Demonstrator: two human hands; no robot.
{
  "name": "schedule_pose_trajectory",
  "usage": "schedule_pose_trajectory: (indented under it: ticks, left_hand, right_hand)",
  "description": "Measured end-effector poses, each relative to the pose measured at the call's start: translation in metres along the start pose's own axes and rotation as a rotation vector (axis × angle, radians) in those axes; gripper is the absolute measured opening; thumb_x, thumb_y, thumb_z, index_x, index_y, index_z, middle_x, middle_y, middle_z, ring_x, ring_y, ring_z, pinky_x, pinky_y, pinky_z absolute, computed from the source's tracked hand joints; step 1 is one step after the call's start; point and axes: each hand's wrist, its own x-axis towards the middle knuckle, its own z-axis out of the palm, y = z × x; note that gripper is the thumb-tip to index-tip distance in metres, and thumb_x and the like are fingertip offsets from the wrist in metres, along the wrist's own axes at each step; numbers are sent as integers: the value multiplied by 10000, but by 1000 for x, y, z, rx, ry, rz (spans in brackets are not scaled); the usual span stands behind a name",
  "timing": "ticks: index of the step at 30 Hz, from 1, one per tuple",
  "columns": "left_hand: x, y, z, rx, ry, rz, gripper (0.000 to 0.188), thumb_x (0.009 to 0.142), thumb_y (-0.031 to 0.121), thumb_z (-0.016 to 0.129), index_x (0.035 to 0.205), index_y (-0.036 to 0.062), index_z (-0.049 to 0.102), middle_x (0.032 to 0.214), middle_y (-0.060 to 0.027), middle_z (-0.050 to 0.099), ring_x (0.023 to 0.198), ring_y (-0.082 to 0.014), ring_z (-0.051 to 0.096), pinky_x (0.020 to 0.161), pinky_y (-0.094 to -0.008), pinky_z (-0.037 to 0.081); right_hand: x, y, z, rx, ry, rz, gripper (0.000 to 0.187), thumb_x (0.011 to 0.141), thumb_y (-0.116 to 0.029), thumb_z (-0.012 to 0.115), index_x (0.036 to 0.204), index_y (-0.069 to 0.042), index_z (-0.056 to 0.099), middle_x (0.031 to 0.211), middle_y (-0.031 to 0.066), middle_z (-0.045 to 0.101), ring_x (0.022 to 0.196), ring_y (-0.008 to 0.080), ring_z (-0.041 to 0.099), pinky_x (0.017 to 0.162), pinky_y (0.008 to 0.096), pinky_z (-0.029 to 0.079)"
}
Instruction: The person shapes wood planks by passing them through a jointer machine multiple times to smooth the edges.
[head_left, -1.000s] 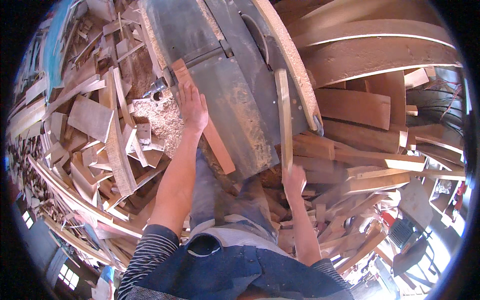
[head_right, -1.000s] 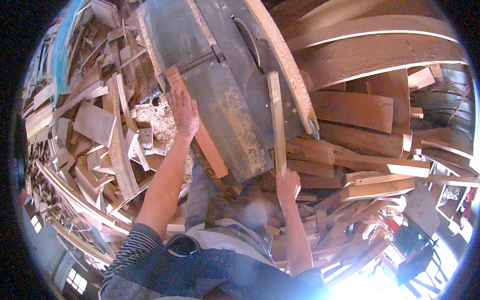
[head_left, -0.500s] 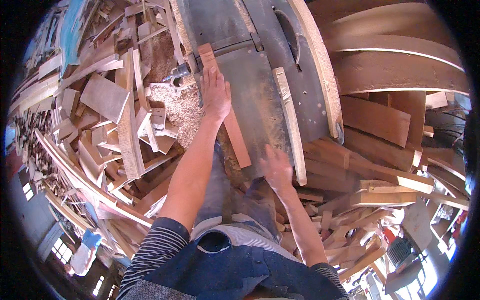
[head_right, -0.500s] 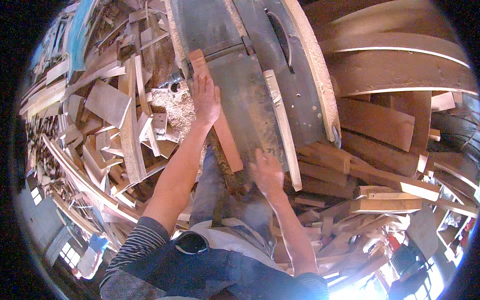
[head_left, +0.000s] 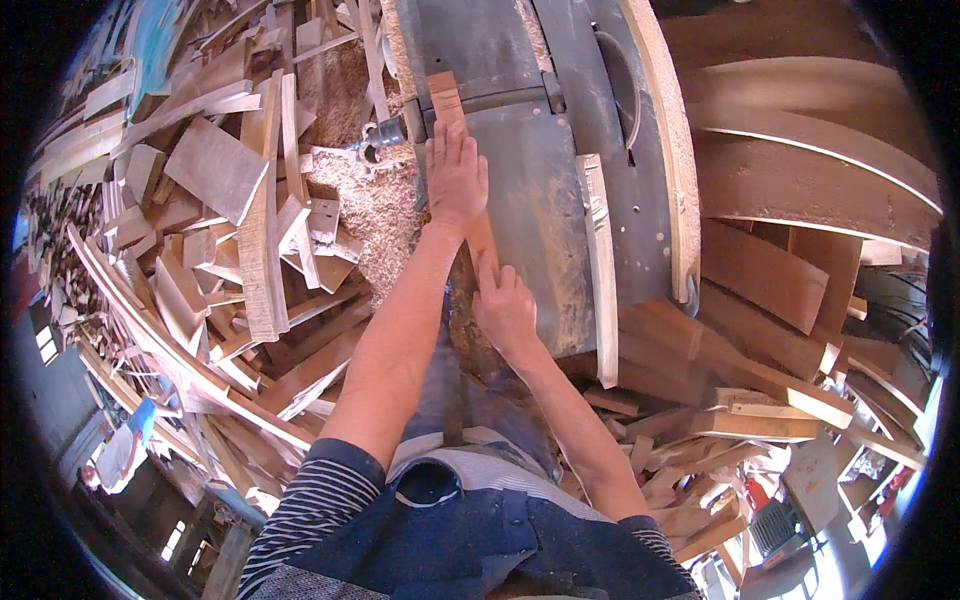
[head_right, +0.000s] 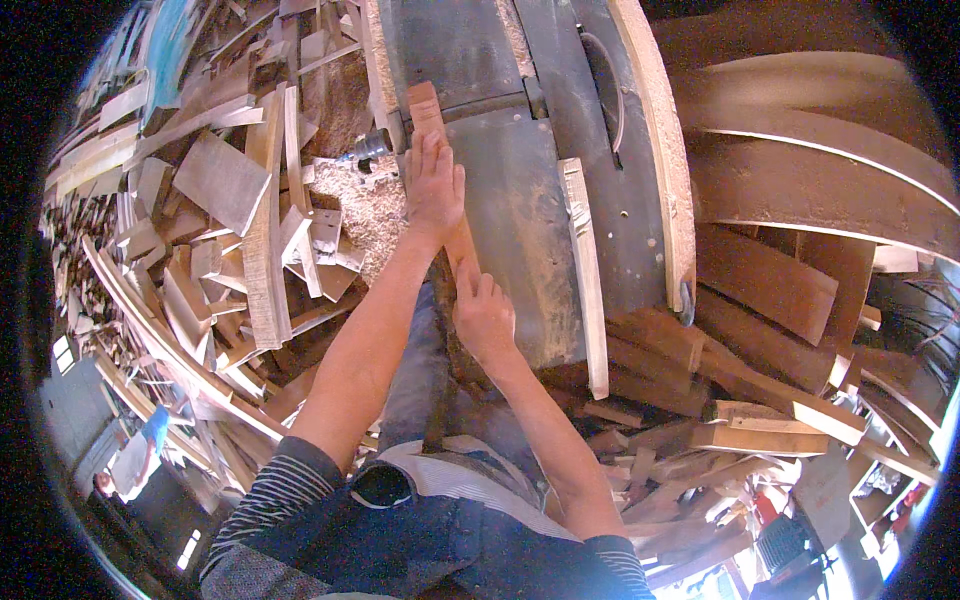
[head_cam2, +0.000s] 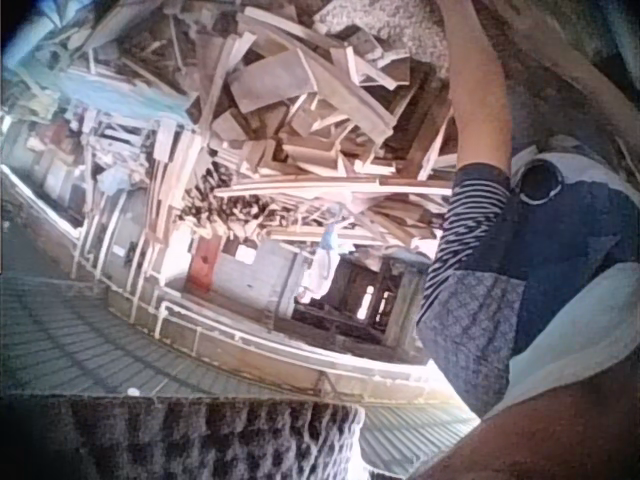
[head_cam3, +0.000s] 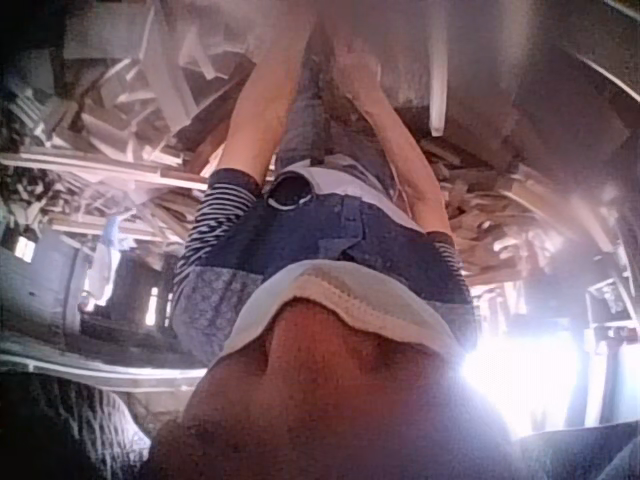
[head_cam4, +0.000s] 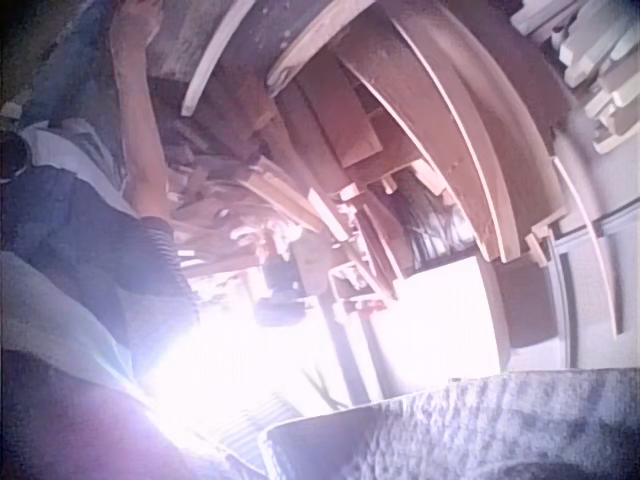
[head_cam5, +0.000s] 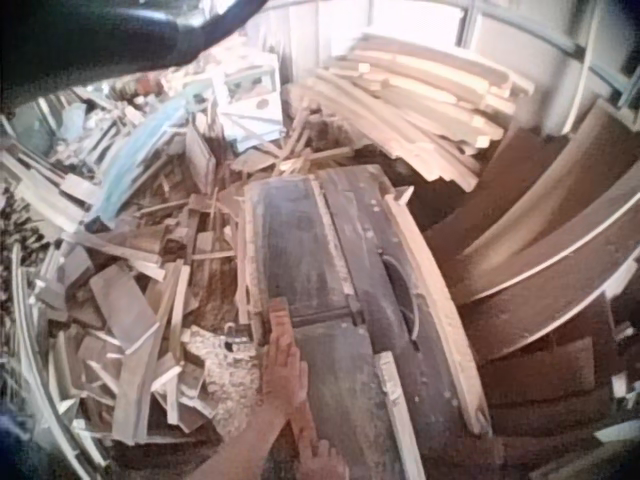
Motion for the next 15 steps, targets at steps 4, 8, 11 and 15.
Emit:
schedule_pose_trajectory:
  ticks: [4,8,11,15]
  left_hand:
    - [12,-1,-3,-16,0,-8,381,998,234,585,1305,9,593,1547,-183,445,1544,-401,296,1250,-566,255]
    - [30,-2,-4,-32,23,-4,371,993,200,583,1310,7,583,1553,-171,436,1538,-405,300,1241,-571,264]
    - [40,-7,-4,-36,19,2,379,990,189,584,1320,3,570,1551,-170,436,1536,-408,298,1231,-578,274]
    - [56,-14,-1,-9,48,48,401,1018,210,561,1341,-28,566,1540,-228,428,1519,-448,299,1217,-573,286]
  right_hand:
    - [13,2,5,-30,58,-35,716,735,-99,718,1427,-20,554,879,138,544,714,300,639,596,416,574]
    - [28,6,9,-58,89,-64,666,726,-81,699,1379,-18,586,855,132,525,685,292,617,569,410,549]
    - [42,4,5,-47,108,-77,649,722,-70,691,1361,-15,595,853,132,520,677,292,609,557,405,538]
    - [58,2,-1,-47,91,-72,668,725,-68,684,1382,-11,580,860,135,522,690,295,612,569,409,546]
